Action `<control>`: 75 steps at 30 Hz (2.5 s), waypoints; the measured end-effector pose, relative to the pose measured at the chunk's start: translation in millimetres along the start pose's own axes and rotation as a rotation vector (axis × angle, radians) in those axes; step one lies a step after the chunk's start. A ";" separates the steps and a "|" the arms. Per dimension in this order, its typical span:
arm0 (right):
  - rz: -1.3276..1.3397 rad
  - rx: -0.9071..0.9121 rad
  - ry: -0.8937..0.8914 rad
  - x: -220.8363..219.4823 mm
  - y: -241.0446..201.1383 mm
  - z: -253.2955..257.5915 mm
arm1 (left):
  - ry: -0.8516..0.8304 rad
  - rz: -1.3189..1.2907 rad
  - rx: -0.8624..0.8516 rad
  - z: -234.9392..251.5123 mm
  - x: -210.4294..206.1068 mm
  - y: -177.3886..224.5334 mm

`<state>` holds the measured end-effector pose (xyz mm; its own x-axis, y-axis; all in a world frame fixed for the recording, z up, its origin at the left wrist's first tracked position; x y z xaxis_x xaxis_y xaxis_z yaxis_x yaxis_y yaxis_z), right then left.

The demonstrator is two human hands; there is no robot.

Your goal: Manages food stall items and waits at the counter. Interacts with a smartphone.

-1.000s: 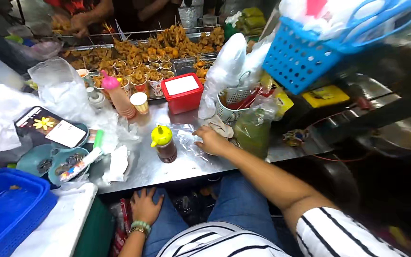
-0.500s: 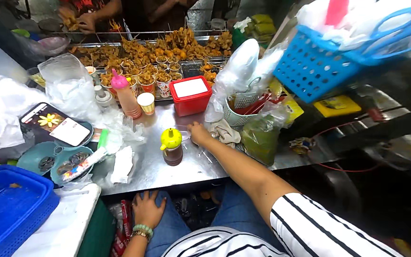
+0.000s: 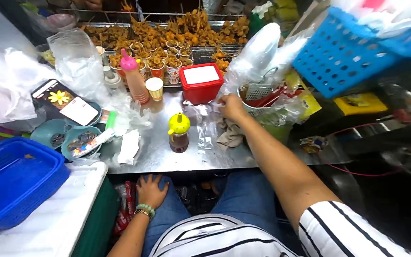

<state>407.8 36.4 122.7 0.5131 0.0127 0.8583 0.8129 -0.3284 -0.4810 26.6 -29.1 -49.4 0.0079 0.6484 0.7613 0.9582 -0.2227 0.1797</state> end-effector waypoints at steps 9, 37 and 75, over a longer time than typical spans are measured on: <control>-0.095 -0.031 0.170 -29.5 42.2 -88.0 | 0.736 -0.306 -0.340 -62.3 61.0 7.6; -0.032 -0.098 0.197 -23.8 48.4 -98.1 | 0.577 -0.727 -0.465 21.2 146.0 119.0; 0.987 -0.054 0.098 -73.8 -3.5 -140.7 | -0.375 -1.613 -0.460 3.8 123.0 220.9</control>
<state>328.3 -96.3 86.1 0.9259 -0.3670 0.0896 0.0190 -0.1919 -0.9812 240.3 4.2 81.6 -0.6816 0.5168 -0.5180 -0.0893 0.6439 0.7599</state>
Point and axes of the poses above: each hand's wrist, its own z-axis towards the middle knuckle, its own x-axis out of the back of the hand, y = z × x, the point moved 6 cm from there along z, towards the middle knuckle, and after that the axes turned 10 degrees about -y, right-handed, at the moved point
